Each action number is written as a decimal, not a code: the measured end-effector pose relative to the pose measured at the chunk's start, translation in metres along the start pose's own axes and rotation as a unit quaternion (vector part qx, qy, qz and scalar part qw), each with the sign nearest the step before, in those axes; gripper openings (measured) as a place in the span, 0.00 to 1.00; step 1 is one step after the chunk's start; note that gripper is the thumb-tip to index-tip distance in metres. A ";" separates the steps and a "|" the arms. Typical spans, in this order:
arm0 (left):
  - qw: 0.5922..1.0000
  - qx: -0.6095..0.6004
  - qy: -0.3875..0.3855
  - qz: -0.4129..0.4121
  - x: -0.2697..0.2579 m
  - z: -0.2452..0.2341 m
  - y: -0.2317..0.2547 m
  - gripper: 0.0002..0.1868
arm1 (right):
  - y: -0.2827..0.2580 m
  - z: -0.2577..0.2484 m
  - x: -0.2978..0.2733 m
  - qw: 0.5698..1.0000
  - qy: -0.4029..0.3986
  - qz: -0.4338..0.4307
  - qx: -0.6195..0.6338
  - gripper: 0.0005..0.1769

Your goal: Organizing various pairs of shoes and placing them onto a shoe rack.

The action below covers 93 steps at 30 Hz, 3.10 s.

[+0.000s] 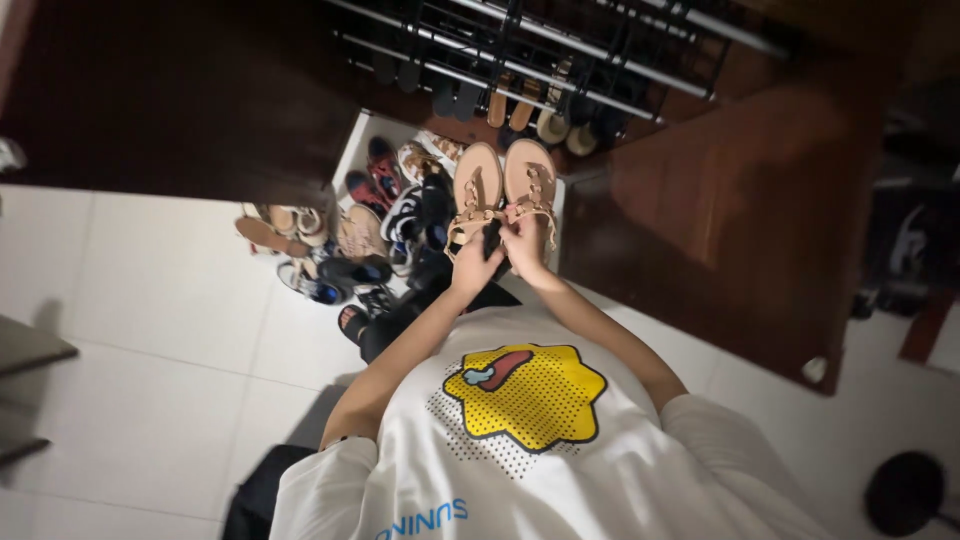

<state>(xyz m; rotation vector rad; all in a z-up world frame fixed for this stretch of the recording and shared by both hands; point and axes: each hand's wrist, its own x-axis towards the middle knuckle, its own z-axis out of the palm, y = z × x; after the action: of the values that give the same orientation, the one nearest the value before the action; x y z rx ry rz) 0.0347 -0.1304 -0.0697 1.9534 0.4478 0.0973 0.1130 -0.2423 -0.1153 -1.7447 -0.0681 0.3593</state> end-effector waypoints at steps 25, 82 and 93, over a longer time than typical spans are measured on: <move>0.971 0.202 -0.021 -0.126 -0.064 0.075 -0.015 0.21 | 0.081 -0.028 -0.034 0.998 -0.061 0.003 -0.034 0.16; 0.922 0.340 -0.059 -0.176 0.196 0.163 -0.339 0.12 | 0.366 0.114 0.235 0.970 -0.031 0.206 0.129 0.20; 0.925 0.367 0.097 -0.015 0.265 0.151 -0.415 0.11 | 0.453 0.179 0.317 0.972 0.024 0.086 0.219 0.14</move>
<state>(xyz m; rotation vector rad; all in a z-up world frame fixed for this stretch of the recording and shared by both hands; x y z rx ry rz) 0.2111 -0.0219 -0.5413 2.6866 0.7165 0.1137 0.2954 -0.0910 -0.6457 -1.3218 0.1869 0.4241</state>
